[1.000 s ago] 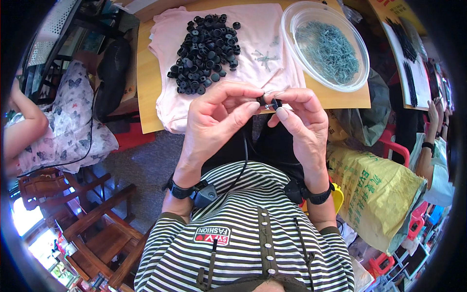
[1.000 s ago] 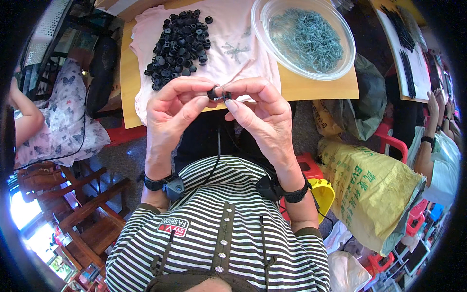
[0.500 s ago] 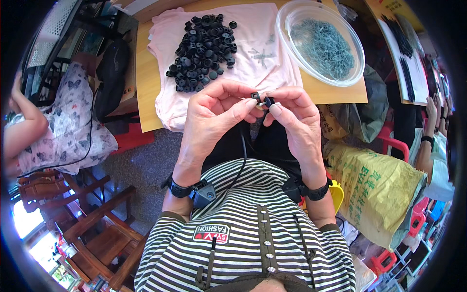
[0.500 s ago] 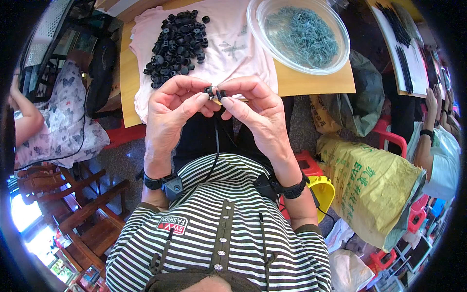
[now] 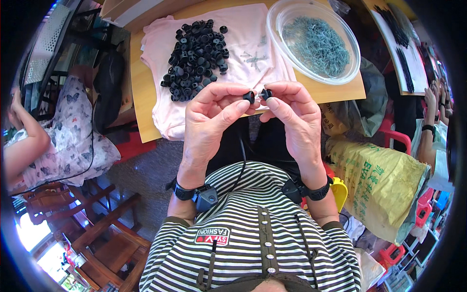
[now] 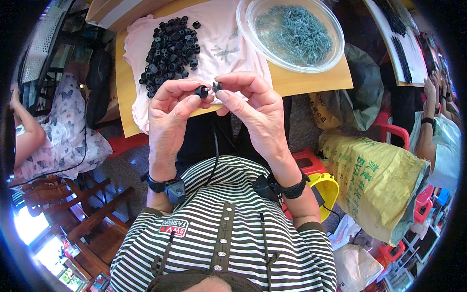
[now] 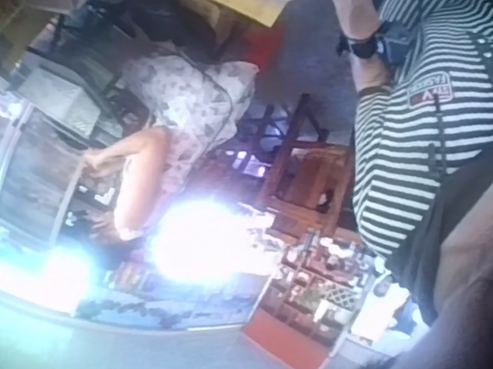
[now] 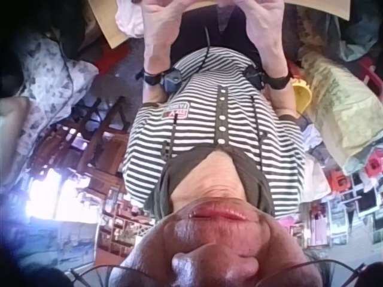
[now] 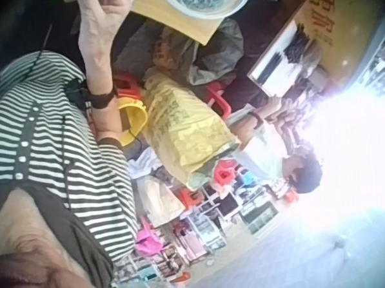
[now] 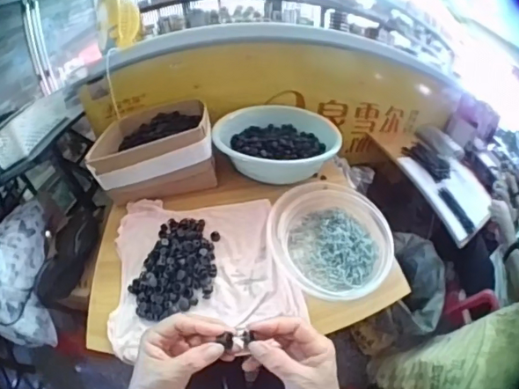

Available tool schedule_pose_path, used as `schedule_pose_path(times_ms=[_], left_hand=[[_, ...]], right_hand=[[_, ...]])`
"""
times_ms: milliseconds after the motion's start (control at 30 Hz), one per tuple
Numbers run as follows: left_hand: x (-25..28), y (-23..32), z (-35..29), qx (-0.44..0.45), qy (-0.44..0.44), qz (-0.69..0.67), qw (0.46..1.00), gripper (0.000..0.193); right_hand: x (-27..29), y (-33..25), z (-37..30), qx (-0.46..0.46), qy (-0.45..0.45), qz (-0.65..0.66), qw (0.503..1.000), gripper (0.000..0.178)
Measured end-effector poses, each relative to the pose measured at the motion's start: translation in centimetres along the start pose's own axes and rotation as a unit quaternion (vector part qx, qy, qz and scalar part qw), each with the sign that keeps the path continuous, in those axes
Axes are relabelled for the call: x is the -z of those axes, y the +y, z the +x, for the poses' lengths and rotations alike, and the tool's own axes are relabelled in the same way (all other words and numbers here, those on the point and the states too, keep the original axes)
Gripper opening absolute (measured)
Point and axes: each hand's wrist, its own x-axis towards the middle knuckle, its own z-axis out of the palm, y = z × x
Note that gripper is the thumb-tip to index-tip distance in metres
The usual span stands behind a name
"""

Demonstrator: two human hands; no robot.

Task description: Manually assembling small black plastic components by hand at a workstation.

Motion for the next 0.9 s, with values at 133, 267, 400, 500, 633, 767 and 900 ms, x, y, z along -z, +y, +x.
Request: schedule_pose_path(times_ms=[133,267,400,500,633,767,900], left_hand=[[0.4,-0.3,0.1,0.004,0.012,-0.029,1.0,0.023],[0.6,-0.4,0.4,0.015,0.018,-0.025,0.999,0.024],[0.8,-0.7,0.5,0.013,0.0,-0.052,0.999,0.025],[1.3,-1.1,0.5,0.01,-0.012,-0.096,0.995,0.025],[1.4,-1.3,0.5,0.0,-0.008,-0.106,0.994,0.025],[1.1,-1.2,0.5,-0.005,0.002,-0.078,0.997,0.025],[1.2,-1.4,0.6,-0.003,0.008,-0.082,0.997,0.025]], right_hand=[[-0.9,-0.2,0.1,0.069,0.009,-0.097,0.993,0.021],[-0.9,-0.1,0.1,0.083,0.016,-0.143,0.986,0.019],[-1.7,-0.8,0.1,0.116,0.018,-0.182,0.976,0.019],[-2.2,-1.3,0.2,0.176,0.009,-0.231,0.957,0.021],[-2.1,-1.6,0.3,0.219,-0.018,-0.342,0.913,0.024],[-1.9,-1.2,0.5,0.258,-0.002,-0.39,0.884,0.025],[-1.8,-1.1,0.6,0.283,0.011,-0.412,0.866,0.025]])
